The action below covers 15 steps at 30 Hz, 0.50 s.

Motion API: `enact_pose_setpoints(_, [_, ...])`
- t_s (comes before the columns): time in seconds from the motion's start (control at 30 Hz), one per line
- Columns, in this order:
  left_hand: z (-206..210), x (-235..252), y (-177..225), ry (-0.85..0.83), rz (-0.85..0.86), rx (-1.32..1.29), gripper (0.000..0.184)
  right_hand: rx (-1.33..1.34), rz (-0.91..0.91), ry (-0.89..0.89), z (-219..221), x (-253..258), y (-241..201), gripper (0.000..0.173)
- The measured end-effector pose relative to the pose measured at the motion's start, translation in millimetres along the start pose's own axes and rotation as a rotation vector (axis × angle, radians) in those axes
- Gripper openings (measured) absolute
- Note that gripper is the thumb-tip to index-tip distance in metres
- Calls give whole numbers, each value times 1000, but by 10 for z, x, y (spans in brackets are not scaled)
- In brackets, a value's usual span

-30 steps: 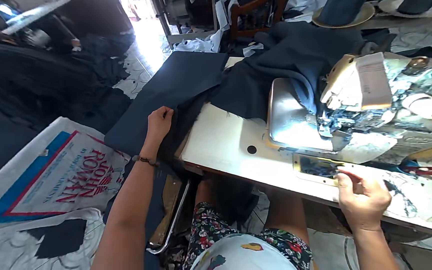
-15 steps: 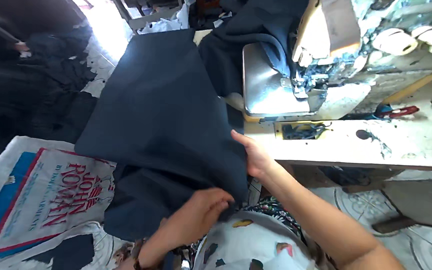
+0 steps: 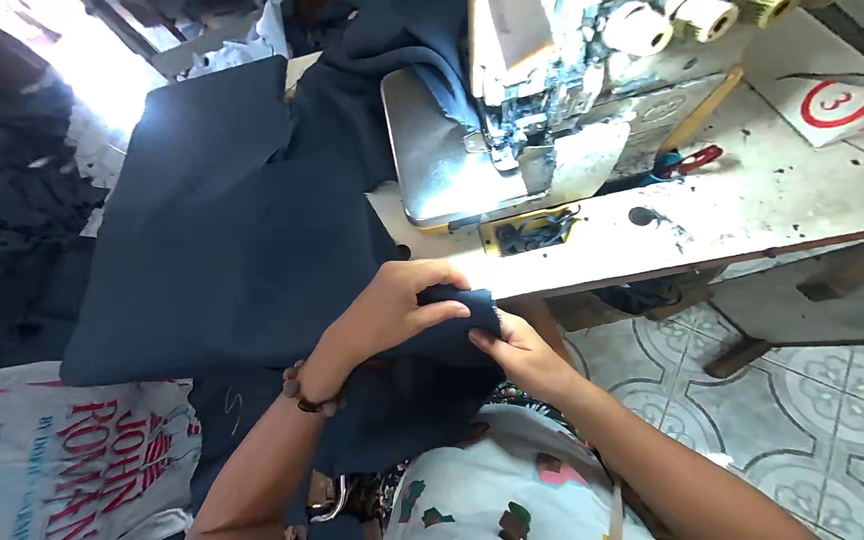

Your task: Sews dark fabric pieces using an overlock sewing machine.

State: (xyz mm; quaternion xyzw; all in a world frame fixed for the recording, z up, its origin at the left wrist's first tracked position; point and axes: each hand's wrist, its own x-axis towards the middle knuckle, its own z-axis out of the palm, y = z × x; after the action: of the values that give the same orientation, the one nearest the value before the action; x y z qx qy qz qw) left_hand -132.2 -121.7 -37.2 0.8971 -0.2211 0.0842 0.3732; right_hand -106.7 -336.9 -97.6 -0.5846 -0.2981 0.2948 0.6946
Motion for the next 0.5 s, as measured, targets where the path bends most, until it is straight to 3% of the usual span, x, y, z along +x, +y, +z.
enact_pose_setpoints(0.17, [112,-25,-22,105,19,-97,8,52,66,-36,-71,-81,60,22])
enact_pose_setpoints(0.5, [147,36,38,43,-22,-60,9,181,157,-161,-167,-104,58,19])
